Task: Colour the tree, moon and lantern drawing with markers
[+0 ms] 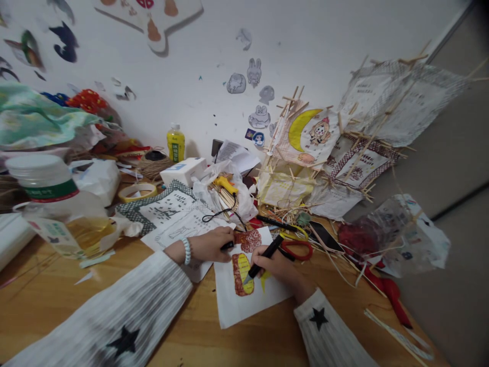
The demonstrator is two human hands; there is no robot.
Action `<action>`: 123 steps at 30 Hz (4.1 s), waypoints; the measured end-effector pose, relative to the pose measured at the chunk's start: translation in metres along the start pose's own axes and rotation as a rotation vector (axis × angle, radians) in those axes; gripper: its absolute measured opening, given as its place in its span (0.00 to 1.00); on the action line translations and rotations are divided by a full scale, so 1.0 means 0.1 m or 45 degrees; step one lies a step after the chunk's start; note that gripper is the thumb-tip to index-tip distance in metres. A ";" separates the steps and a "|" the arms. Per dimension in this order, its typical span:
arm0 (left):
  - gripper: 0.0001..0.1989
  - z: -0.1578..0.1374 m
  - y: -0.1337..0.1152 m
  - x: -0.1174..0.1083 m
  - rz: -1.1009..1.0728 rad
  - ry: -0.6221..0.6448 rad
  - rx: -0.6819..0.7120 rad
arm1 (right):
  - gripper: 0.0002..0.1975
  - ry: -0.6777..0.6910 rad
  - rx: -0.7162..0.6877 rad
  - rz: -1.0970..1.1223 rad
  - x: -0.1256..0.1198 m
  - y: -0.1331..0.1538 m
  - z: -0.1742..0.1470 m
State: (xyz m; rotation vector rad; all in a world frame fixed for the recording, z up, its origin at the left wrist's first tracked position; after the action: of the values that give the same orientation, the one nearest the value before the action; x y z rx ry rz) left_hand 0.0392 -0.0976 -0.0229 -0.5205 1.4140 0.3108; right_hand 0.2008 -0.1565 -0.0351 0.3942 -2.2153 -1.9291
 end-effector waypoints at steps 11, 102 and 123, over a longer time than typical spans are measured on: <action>0.11 0.00 -0.01 0.00 0.005 -0.007 0.005 | 0.07 -0.028 -0.049 -0.051 0.00 0.03 -0.01; 0.11 -0.01 -0.02 -0.03 0.016 0.028 -0.025 | 0.10 -0.129 -0.246 -0.031 -0.04 -0.07 0.07; 0.15 -0.49 0.58 -0.50 0.551 -0.150 -1.284 | 0.23 -0.066 -0.281 0.140 0.00 -0.01 0.03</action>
State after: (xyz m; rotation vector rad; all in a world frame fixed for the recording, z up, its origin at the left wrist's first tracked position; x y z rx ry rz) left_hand -0.0386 -0.0685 0.0133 -0.9777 1.1706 1.4152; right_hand 0.1999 -0.1540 -0.0365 0.1869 -1.9789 -2.1158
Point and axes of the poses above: each hand's wrist, its own z-axis towards the middle knuckle, its own x-axis out of the palm, y = z × x, the point moved 4 cm from there along z, towards the middle knuckle, and after that the axes turned 13 degrees about z, right-handed, at the moved point
